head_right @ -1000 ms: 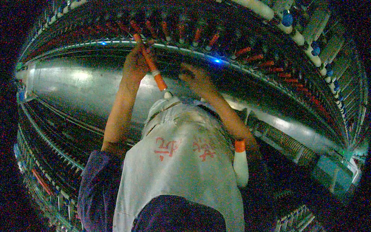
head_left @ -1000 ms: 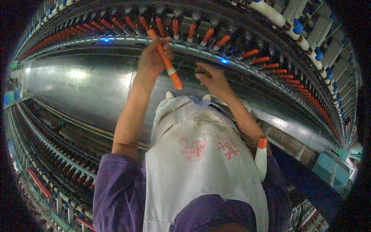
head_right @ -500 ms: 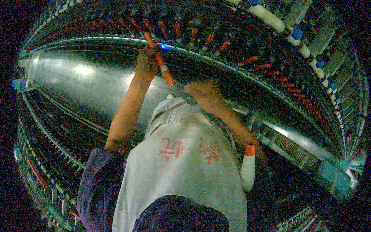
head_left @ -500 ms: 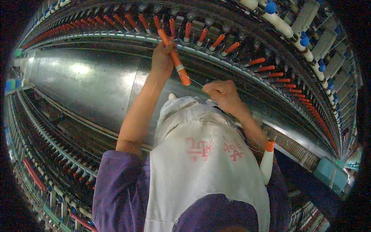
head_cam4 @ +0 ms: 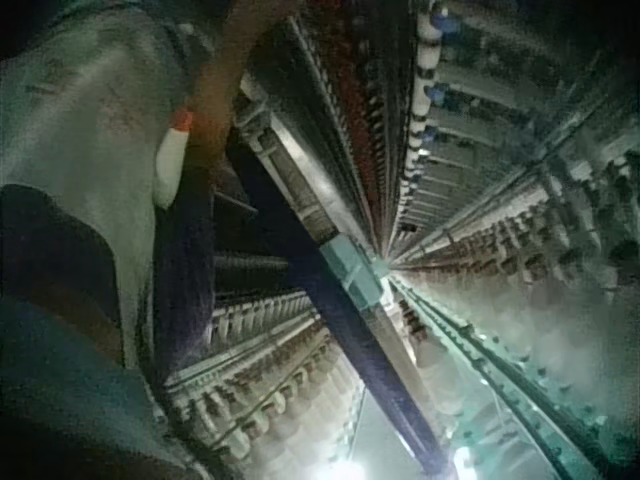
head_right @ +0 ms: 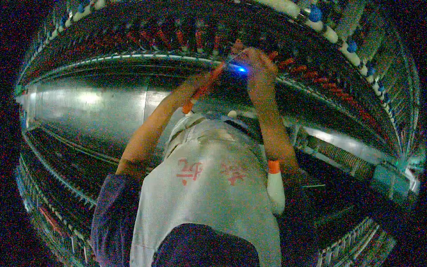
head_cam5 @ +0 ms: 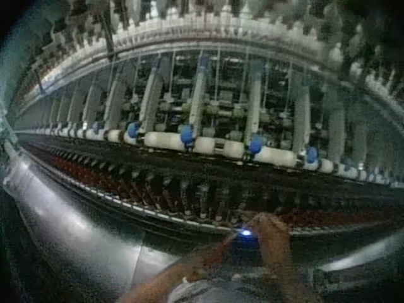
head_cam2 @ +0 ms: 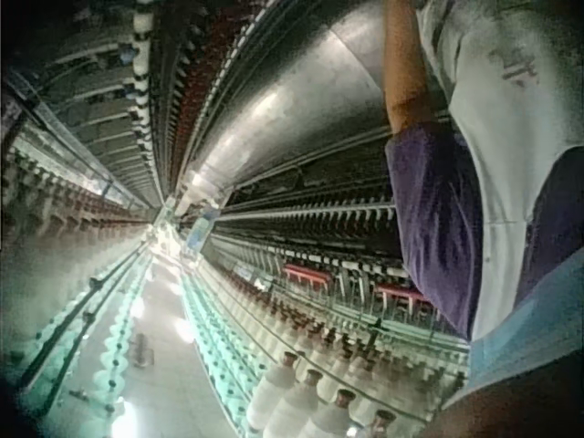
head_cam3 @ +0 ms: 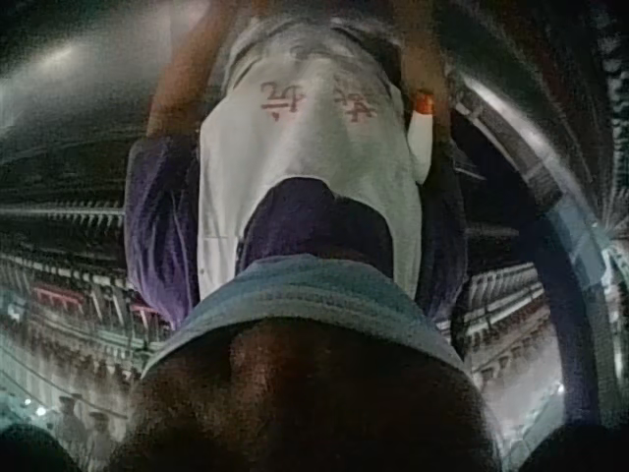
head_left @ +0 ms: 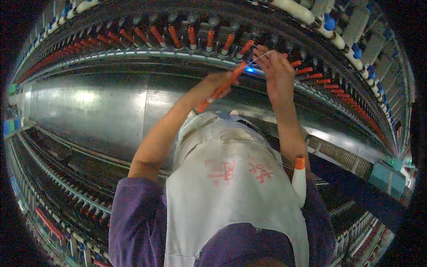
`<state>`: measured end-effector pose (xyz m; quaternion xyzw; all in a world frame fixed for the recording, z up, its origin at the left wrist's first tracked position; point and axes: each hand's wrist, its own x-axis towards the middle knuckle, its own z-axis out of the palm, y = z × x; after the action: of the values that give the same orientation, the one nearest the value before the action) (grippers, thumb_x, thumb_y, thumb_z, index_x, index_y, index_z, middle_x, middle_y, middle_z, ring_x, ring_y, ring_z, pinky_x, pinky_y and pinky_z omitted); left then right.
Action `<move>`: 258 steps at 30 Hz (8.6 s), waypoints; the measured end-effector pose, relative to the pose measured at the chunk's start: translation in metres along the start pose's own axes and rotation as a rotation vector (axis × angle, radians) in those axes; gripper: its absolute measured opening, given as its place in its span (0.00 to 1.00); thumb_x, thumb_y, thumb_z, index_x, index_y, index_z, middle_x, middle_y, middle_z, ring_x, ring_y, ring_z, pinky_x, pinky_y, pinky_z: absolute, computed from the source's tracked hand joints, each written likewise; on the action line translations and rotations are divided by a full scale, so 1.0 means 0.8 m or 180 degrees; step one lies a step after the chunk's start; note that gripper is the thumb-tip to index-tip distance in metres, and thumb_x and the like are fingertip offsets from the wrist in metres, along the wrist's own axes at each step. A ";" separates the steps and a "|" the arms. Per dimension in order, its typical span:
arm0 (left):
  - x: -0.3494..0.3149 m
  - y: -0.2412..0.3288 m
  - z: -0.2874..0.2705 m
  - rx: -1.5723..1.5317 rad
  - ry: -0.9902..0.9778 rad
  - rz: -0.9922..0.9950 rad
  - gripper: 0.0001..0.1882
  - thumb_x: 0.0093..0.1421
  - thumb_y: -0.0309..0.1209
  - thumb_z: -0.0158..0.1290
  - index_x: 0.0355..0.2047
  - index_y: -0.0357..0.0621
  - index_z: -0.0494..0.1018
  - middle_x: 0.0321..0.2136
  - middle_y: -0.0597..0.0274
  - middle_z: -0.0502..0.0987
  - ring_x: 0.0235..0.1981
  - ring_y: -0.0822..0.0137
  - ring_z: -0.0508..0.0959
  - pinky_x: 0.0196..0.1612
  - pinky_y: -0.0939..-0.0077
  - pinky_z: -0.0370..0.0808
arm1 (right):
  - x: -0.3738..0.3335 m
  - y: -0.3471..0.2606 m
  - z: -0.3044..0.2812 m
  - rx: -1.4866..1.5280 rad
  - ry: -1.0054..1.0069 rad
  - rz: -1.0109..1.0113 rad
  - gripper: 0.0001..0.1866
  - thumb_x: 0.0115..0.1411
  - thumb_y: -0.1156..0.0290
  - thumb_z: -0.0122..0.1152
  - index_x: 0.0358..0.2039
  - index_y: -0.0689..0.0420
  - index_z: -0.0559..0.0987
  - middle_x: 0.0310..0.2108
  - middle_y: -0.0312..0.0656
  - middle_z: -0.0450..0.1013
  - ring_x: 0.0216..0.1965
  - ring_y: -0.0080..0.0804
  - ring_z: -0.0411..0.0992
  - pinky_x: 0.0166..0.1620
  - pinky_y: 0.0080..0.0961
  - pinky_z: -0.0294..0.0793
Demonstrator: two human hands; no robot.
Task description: The person works along a row of spinning textile machines, repeatedly tying broken threads and adjusting spindles. They handle thread spools and machine parts by hand, moving from one spindle to the next to restore operation.
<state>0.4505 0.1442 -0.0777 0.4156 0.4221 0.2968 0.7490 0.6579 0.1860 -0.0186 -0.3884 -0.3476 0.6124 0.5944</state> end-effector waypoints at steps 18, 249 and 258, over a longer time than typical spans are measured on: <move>-0.048 0.079 0.020 0.1138 -0.0118 0.0251 0.18 0.64 0.43 0.45 0.29 0.39 0.71 0.13 0.71 0.63 0.15 0.79 0.62 0.19 0.83 0.58 | -0.035 -0.010 -0.023 -0.1317 -0.0526 -0.0363 0.10 0.58 0.69 0.53 0.35 0.61 0.77 0.39 0.41 0.73 0.34 0.29 0.72 0.36 0.25 0.73; -0.031 -0.161 -0.016 -0.1558 0.2593 0.0577 0.33 0.64 0.51 0.38 0.55 0.32 0.60 0.50 0.48 0.69 0.50 0.55 0.71 0.52 0.62 0.68 | -0.038 0.126 -0.047 -0.3577 -0.2649 -0.1006 0.31 0.53 0.56 0.56 0.55 0.60 0.66 0.31 0.52 0.76 0.31 0.49 0.74 0.37 0.44 0.72; 0.011 -0.072 0.011 -0.3861 0.1840 0.1065 0.30 0.66 0.50 0.34 0.52 0.31 0.61 0.48 0.43 0.68 0.50 0.50 0.70 0.54 0.60 0.67 | -0.042 0.126 -0.007 -0.2111 -0.2639 -0.0109 0.27 0.51 0.66 0.63 0.53 0.57 0.71 0.23 0.38 0.73 0.21 0.23 0.68 0.27 0.23 0.67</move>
<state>0.4678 0.1205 -0.1284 -0.1130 0.2944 0.6908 0.6506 0.6162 0.1467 -0.1084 -0.2751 -0.7347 0.5619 0.2623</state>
